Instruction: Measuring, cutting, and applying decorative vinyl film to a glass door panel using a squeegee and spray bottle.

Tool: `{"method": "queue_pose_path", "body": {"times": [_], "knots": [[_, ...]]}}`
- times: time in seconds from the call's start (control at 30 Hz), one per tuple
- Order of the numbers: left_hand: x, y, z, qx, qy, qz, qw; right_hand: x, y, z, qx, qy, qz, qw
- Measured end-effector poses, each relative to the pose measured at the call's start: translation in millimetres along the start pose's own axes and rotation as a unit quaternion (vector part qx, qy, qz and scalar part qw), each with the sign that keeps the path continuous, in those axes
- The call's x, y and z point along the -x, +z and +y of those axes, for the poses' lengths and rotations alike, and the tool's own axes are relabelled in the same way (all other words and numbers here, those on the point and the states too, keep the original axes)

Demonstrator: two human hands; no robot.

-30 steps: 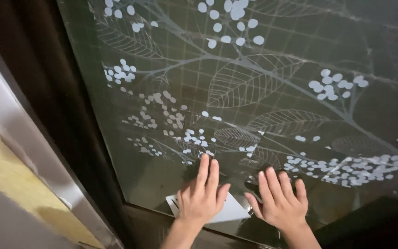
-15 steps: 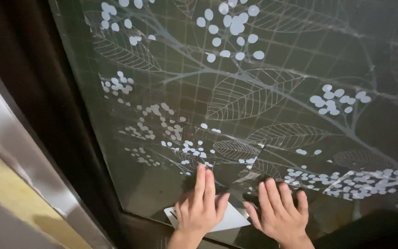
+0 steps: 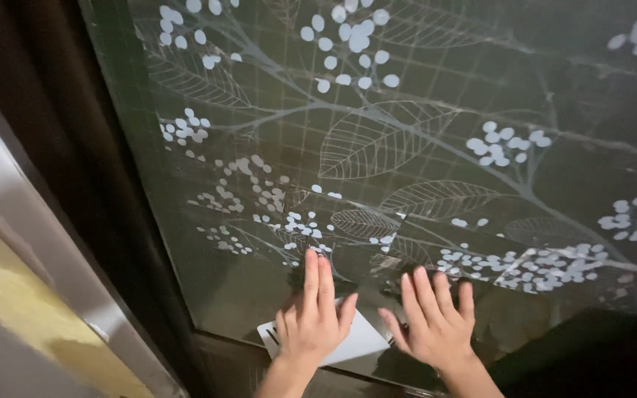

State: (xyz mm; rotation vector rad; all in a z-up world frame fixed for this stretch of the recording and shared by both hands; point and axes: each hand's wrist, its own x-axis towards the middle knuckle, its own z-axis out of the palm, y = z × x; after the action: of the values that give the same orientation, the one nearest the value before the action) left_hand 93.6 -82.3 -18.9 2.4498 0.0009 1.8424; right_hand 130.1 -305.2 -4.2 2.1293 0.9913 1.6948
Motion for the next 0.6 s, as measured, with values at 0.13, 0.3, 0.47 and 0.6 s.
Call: {"method": "queue_pose_path", "body": {"times": [0.13,0.3,0.47,0.6], "knots": [[12,5,-18,0.111,-0.003,-0.038,0.993,-76,-26,-13,-0.085,-0.097,-0.014,0.992],[3,-22,-66,0.219,0.051,-0.039,0.974,-98,-6,-22,-0.041,-0.121,-0.056,0.99],[7,-21,-93,0.186,0.096,-0.048,0.977,-99,2,-29,0.002,-0.132,-0.023,0.991],[9,-13,-95,0.218,0.113,-0.051,0.968,-96,5,-31,0.018,-0.127,-0.05,0.99]]}}
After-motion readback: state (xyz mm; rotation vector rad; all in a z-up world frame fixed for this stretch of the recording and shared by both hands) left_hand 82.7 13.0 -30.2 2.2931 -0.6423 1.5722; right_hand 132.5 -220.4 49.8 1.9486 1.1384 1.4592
